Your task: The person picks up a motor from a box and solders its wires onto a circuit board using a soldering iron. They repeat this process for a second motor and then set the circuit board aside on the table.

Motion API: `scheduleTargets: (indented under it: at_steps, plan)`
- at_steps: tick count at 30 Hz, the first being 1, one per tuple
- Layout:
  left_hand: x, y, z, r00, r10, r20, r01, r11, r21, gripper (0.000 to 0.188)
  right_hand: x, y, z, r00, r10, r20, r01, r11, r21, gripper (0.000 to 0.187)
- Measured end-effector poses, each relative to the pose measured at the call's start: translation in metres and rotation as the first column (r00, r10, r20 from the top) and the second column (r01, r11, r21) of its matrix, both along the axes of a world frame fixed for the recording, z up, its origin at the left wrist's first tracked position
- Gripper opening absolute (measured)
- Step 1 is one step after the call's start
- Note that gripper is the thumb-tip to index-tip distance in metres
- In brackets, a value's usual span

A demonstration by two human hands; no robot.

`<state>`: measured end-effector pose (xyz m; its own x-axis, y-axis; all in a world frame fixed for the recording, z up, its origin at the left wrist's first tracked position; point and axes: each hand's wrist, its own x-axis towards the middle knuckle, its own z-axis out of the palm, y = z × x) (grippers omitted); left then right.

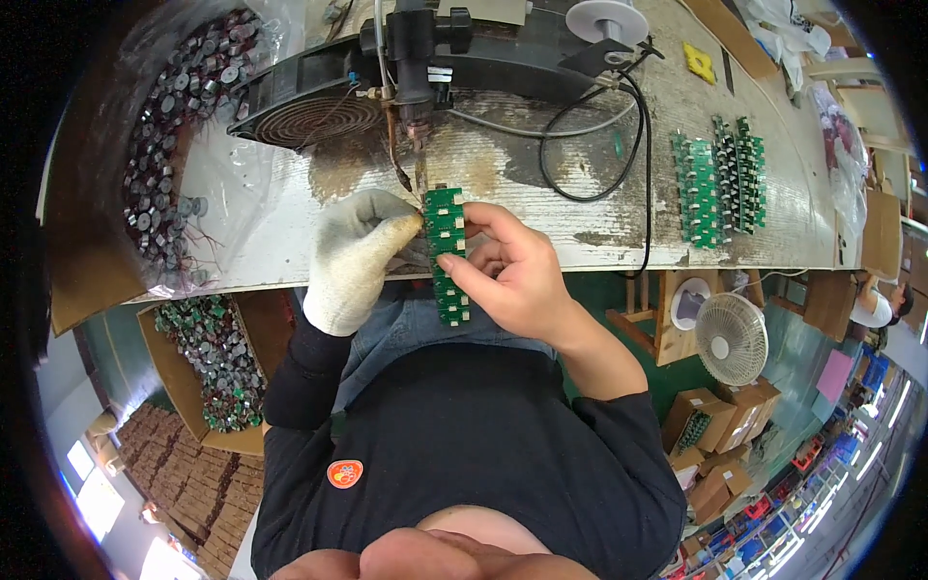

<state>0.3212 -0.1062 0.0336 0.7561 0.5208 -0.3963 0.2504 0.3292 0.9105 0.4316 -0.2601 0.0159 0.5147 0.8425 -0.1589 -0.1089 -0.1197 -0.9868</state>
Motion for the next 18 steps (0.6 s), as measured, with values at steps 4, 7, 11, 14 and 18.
scheduleTargets:
  at_steps: [4, 7, 11, 14, 18]
  plan:
    - [-0.001, 0.003, 0.006, 0.998, -0.063, -0.027, 0.064, 0.997, 0.043, 0.015, -0.001, 0.002, 0.008, 1.0, -0.016, -0.014, 0.016, 1.0, -0.001, 0.04]
    - [-0.002, 0.001, 0.003, 0.999, -0.045, 0.002, 0.045, 0.998, 0.037, 0.015, 0.0, 0.001, 0.003, 1.0, -0.006, 0.008, 0.006, 1.0, 0.015, 0.04]
    - [-0.001, -0.003, -0.001, 1.0, 0.005, 0.003, -0.006, 0.999, 0.051, 0.016, -0.002, -0.002, -0.003, 1.0, 0.004, 0.023, -0.004, 1.0, -0.001, 0.039]
    - [-0.003, -0.003, -0.002, 0.999, 0.003, -0.036, -0.002, 0.999, 0.046, 0.016, -0.003, -0.003, -0.004, 1.0, 0.008, 0.011, -0.008, 1.0, -0.008, 0.04]
    - [-0.004, -0.005, -0.002, 0.999, 0.022, 0.025, -0.022, 1.0, -0.019, 0.016, -0.002, -0.006, -0.006, 0.999, 0.018, 0.043, -0.018, 1.0, -0.013, 0.04]
